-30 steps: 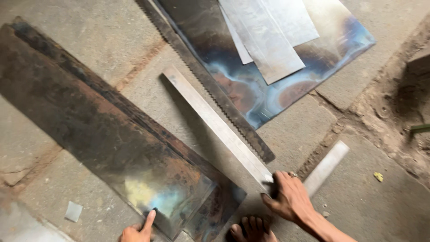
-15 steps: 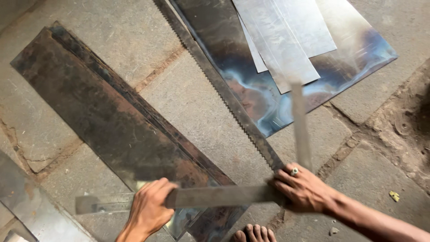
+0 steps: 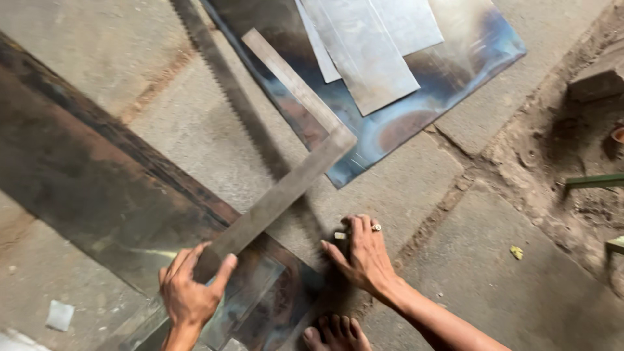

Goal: The person uses a large metal square and a piece of chalk to mark lines onto several rectangular metal sheets resting on a stone floor.

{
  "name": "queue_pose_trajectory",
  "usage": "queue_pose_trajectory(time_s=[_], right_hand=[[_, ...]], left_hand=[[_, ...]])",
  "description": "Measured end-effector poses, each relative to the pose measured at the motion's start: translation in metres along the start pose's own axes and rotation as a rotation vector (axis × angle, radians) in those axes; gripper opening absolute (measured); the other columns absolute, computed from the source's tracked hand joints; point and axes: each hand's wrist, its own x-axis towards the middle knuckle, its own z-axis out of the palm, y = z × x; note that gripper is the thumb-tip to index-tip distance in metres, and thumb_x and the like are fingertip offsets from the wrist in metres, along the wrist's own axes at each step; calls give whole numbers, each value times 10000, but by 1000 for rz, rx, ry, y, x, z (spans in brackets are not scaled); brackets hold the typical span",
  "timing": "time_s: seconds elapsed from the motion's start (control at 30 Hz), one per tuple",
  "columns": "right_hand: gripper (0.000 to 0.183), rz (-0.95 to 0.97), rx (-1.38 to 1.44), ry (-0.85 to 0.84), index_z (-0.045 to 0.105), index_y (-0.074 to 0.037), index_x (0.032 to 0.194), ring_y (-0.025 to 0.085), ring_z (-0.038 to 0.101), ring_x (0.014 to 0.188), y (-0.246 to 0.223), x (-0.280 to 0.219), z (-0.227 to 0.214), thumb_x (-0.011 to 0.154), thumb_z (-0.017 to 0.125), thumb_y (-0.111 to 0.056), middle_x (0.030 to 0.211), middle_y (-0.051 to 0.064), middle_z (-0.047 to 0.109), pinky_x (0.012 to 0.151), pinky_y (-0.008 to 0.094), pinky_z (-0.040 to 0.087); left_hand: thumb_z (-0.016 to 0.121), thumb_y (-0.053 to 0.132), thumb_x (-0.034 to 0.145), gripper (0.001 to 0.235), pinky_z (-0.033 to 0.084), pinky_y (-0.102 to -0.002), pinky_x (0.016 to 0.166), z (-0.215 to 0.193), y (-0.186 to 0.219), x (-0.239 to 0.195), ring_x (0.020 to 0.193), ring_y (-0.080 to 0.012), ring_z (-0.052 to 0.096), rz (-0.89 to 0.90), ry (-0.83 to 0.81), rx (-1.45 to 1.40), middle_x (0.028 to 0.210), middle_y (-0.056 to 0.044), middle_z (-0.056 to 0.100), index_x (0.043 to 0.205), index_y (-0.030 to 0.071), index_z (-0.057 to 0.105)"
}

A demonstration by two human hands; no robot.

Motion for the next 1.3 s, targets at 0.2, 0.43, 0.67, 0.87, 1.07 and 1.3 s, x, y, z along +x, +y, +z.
queue_pose_trajectory(time_s=[0.2, 0.43, 0.67, 0.87, 1.07, 1.3], right_hand=[[302, -110, -121, 551, 547, -5, 1223, 221, 559, 807, 177, 11, -38, 1026, 699, -177, 878, 117, 611, 746, 365, 493], [294, 328, -207, 462, 567, -62, 1237, 309, 557, 1050, 294, -26, -52, 1085, 701, -275, 1141, 184, 538, 882, 455, 490], [250, 215, -170, 508, 608, -69, 1248, 335, 569, 1100, 265, -17, -66, 1071, 684, -229, 1139, 170, 563, 997, 488, 466], [218, 269, -72, 463, 627, -73, 1228, 314, 569, 1073, 258, -14, -71, 1088, 670, -234, 1101, 138, 592, 927, 431, 471], [275, 224, -70, 459, 606, -31, 1209, 260, 567, 1023, 271, -23, -63, 1146, 634, -297, 1120, 157, 536, 883, 405, 481], [379, 216, -178, 452, 619, -53, 1168, 246, 533, 1076, 291, -27, -56, 1185, 562, -427, 1027, 115, 557, 956, 423, 460]], left_hand=[[816, 392, 803, 473, 461, -461, 847, 60, 16, 36, 980, -295, 647, 78, -84, -32, 1029, -99, 679, 1151, 82, 735], [830, 324, 837, 493, 480, -465, 865, 95, 17, 61, 945, -328, 596, 204, -91, -81, 982, -116, 608, 1274, 118, 734], [845, 288, 821, 458, 482, -458, 860, 99, 25, 74, 914, -319, 590, 175, -144, -143, 938, -109, 608, 1241, 129, 753], [878, 271, 805, 455, 482, -453, 856, 99, 27, 71, 910, -318, 586, 184, -86, -144, 954, -122, 611, 1221, 122, 769], [889, 241, 796, 476, 480, -428, 866, 97, 29, 71, 946, -303, 583, 173, -63, -194, 956, -106, 611, 1240, 120, 765], [887, 262, 814, 475, 470, -419, 905, 96, 30, 71, 956, -274, 571, 142, -92, -194, 981, -80, 612, 1253, 131, 764]])
